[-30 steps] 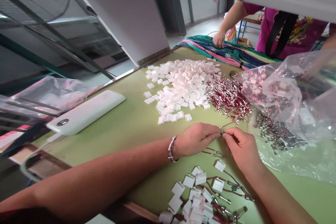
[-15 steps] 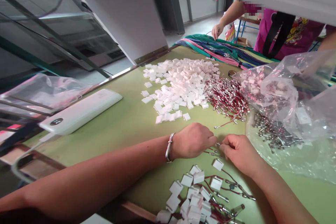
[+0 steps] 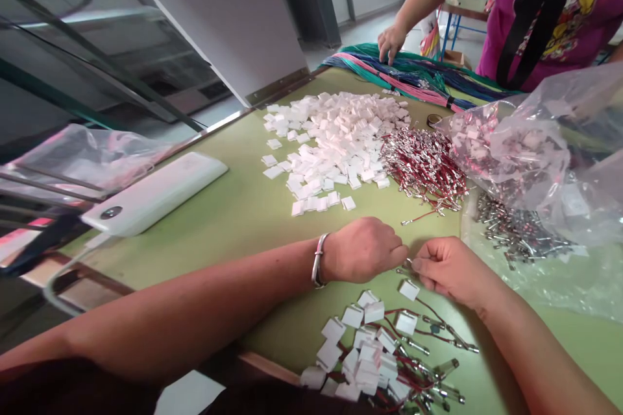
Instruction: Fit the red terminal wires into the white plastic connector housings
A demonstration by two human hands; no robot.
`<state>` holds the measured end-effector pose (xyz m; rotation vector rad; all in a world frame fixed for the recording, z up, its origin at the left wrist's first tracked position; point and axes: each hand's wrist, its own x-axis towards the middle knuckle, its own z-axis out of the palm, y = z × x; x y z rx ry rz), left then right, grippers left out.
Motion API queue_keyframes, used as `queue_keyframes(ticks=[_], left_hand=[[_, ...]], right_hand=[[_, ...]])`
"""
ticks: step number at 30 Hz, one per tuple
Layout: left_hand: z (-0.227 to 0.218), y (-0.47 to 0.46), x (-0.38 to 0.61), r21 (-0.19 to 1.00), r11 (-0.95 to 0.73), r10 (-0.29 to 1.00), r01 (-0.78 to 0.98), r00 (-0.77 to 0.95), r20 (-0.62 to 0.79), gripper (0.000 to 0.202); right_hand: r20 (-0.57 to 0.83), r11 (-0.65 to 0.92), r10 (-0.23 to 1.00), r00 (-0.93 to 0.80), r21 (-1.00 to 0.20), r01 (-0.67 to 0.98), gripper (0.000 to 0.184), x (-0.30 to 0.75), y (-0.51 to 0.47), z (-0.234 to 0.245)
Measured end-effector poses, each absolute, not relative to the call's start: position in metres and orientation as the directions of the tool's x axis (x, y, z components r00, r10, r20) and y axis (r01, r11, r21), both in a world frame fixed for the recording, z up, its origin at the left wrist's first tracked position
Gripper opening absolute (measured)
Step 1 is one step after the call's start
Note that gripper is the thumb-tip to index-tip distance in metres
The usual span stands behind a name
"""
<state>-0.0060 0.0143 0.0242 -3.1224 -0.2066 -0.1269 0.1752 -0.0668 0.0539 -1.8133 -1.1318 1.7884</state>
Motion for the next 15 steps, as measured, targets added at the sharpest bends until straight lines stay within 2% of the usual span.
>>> queue_keyframes(ticks=[2,4,7,9,11,15], left_hand=[[0.0252,0.0152,-0.0056,0.025,-0.990,0.143,0.142,0.987,0.075,0.010],[0.0248,0.0162,-0.0050,0.076,-0.979,0.195,0.190,0.979,0.065,0.010],[0.0226,0.0176,-0.0036,0.189,-0.929,0.333,0.319,0.942,0.047,0.015],[0.0216,0.0186,-0.0031,0.229,-0.903,0.380,0.363,0.924,0.034,0.018],[0.0212,0.0196,-0.0031,0.203,-0.917,0.356,0.344,0.934,0.026,0.016],[0.0209,0.0203,-0.0044,0.110,-0.965,0.244,0.238,0.969,0.042,0.011]], right_hand=[[-0.690,-0.650,0.708,-0.152,-0.720,0.243,0.029,0.1775,-0.0662,0.0526],[-0.664,-0.629,0.732,-0.152,-0.745,0.223,0.029,0.1783,-0.0659,0.0498],[-0.460,-0.423,0.887,-0.036,-0.842,0.334,0.025,0.1762,-0.0661,0.0459],[-0.279,-0.249,0.960,0.007,-0.845,0.472,0.023,0.1741,-0.0663,0.0455],[-0.196,-0.155,0.981,-0.007,-0.799,0.580,0.023,0.1730,-0.0663,0.0470],[-0.275,-0.192,0.960,-0.047,-0.775,0.602,0.026,0.1743,-0.0663,0.0511]])
